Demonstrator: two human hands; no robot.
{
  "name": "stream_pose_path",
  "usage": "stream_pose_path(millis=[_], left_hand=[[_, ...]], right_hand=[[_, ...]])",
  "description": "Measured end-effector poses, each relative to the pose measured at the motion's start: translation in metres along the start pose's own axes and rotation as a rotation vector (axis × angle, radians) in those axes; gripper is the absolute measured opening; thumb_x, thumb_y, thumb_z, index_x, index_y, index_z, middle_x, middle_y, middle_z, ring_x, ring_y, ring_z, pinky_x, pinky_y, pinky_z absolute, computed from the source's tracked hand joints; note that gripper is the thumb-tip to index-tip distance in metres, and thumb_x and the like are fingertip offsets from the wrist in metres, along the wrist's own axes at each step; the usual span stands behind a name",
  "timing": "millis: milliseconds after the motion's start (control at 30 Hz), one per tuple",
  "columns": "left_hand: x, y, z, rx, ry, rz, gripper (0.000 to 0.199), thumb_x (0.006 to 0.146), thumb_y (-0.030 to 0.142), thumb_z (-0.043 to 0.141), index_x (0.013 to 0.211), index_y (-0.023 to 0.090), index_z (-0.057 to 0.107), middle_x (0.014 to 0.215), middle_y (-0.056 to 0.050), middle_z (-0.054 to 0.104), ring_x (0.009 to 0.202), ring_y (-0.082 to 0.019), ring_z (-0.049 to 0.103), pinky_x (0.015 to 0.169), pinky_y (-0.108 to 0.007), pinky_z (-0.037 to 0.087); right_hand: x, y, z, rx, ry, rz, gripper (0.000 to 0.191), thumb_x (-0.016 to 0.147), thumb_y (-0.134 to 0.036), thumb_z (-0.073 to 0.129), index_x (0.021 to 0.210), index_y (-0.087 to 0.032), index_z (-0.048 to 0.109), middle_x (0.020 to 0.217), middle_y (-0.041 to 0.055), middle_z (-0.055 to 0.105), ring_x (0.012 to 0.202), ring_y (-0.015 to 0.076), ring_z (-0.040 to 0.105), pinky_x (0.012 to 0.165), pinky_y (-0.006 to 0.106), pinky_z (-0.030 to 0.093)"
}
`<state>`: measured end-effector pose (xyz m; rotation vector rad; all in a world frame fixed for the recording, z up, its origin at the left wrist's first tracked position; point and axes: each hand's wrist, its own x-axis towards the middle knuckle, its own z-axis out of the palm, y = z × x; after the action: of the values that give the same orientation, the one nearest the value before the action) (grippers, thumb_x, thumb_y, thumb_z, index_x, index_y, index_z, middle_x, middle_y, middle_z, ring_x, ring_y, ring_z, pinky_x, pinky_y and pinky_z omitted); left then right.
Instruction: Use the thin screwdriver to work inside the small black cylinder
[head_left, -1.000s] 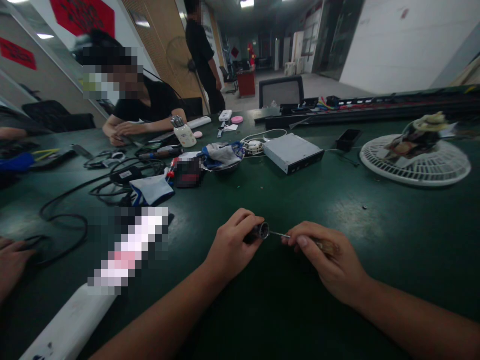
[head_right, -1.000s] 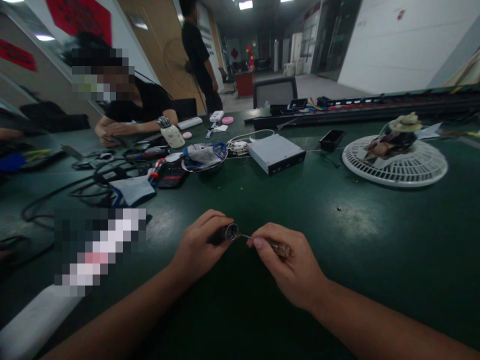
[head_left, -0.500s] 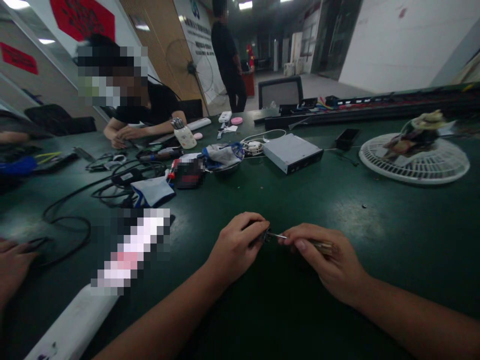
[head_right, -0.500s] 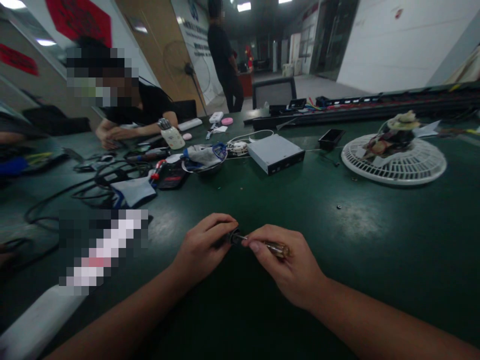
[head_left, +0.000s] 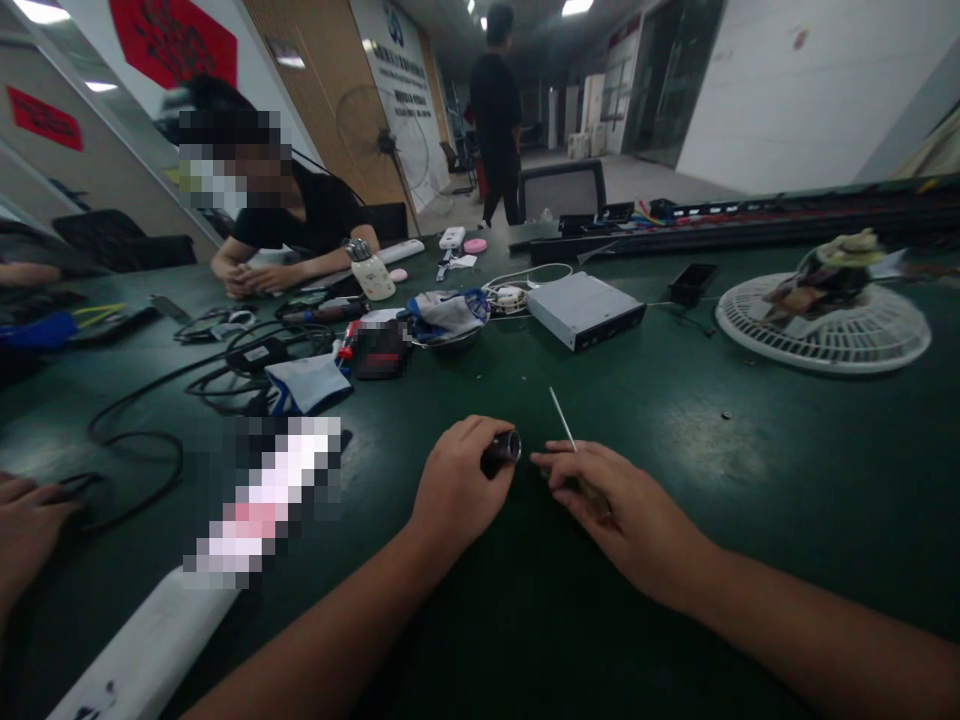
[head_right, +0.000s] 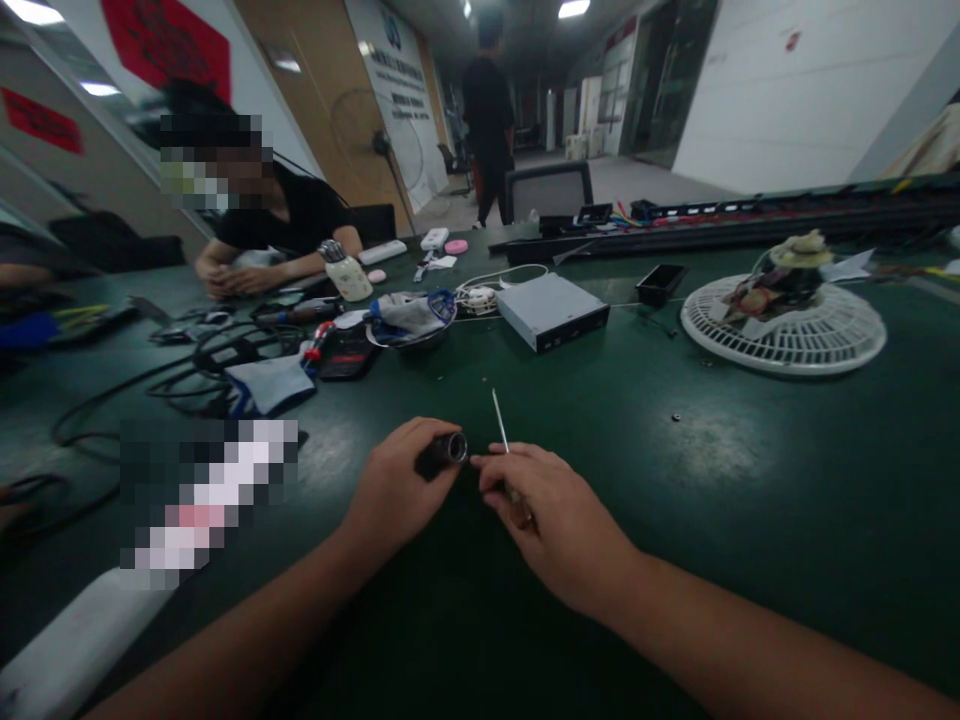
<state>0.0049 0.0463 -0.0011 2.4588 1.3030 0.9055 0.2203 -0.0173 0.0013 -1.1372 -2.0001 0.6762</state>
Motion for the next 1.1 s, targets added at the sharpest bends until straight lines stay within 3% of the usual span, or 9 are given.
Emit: stream_pose_path(millis=[100, 233, 400, 467, 600, 900, 1100], left_hand=[[0.0010, -0.0011, 0.0009, -0.019, -0.004, -0.021, 0.028, 0.082, 0.005, 0.068, 0.105, 0.021, 0.066, 0.103, -0.004, 0.069, 0.096, -0.024, 0.064, 0.085, -0.042, 0.053], [0.0006, -0.0028, 0.0023, -0.006, -0.010, 0.010, 0.030, 0.083, 0.010, 0.072, 0.110, 0.023, 0.066, 0.107, -0.005, 0.069, 0.099, -0.026, 0.063, 0.087, -0.045, 0.052], [0.0002, -0.0024, 0.0022, 0.011, -0.104, 0.082, 0.041, 0.089, 0.022, 0.072, 0.129, 0.026, 0.061, 0.108, -0.005, 0.071, 0.097, -0.025, 0.062, 0.085, -0.044, 0.050], [0.0002, -0.0007, 0.0009, 0.003, -0.174, 0.148, 0.042, 0.091, 0.026, 0.072, 0.131, 0.025, 0.059, 0.108, -0.005, 0.072, 0.096, -0.025, 0.061, 0.083, -0.042, 0.049], [0.0000, 0.0042, -0.0023, -0.002, -0.307, 0.320, 0.037, 0.092, 0.034, 0.071, 0.125, 0.020, 0.061, 0.104, -0.006, 0.072, 0.089, -0.024, 0.061, 0.078, -0.038, 0.046], [-0.0015, 0.0040, -0.0039, -0.044, -0.311, 0.379, 0.031, 0.095, 0.035, 0.066, 0.122, 0.020, 0.059, 0.103, -0.006, 0.072, 0.087, -0.022, 0.062, 0.078, -0.036, 0.045], [-0.0025, 0.0025, -0.0017, -0.025, -0.312, 0.464, 0.030, 0.096, 0.037, 0.064, 0.120, 0.019, 0.061, 0.099, -0.006, 0.071, 0.086, -0.021, 0.063, 0.077, -0.035, 0.045]], right_hand=[[0.0030, 0.0017, 0.0031, -0.073, -0.109, -0.009, 0.023, 0.086, -0.002, 0.057, 0.090, -0.025, 0.060, 0.112, 0.0053, 0.076, 0.121, 0.0286, 0.064, 0.097, 0.050, 0.053], [-0.0012, 0.0055, 0.0040, -0.014, -0.092, -0.007, 0.028, 0.082, 0.002, 0.056, 0.090, -0.024, 0.060, 0.105, 0.0048, 0.074, 0.102, 0.0229, 0.071, 0.083, 0.038, 0.059], [-0.0042, 0.0035, 0.0008, 0.102, 0.056, -0.071, 0.023, 0.087, -0.003, 0.059, 0.093, -0.025, 0.060, 0.105, 0.0039, 0.076, 0.100, 0.0204, 0.073, 0.086, 0.037, 0.058], [-0.0037, 0.0026, 0.0006, 0.134, 0.167, -0.041, 0.018, 0.088, -0.009, 0.066, 0.091, -0.025, 0.057, 0.106, 0.0037, 0.076, 0.101, 0.0207, 0.073, 0.088, 0.037, 0.058], [-0.0029, 0.0038, 0.0026, 0.159, 0.325, 0.052, 0.028, 0.083, -0.012, 0.073, 0.082, -0.025, 0.048, 0.096, 0.0021, 0.074, 0.091, 0.0206, 0.074, 0.081, 0.036, 0.058], [-0.0035, 0.0047, 0.0025, 0.279, 0.212, 0.024, 0.025, 0.088, -0.014, 0.068, 0.080, -0.025, 0.048, 0.097, 0.0042, 0.076, 0.098, 0.0221, 0.074, 0.088, 0.040, 0.058], [-0.0024, 0.0037, 0.0014, 0.197, 0.216, 0.206, 0.029, 0.082, -0.023, 0.076, 0.079, -0.025, 0.047, 0.088, 0.0031, 0.074, 0.079, 0.0208, 0.072, 0.067, 0.033, 0.057]])
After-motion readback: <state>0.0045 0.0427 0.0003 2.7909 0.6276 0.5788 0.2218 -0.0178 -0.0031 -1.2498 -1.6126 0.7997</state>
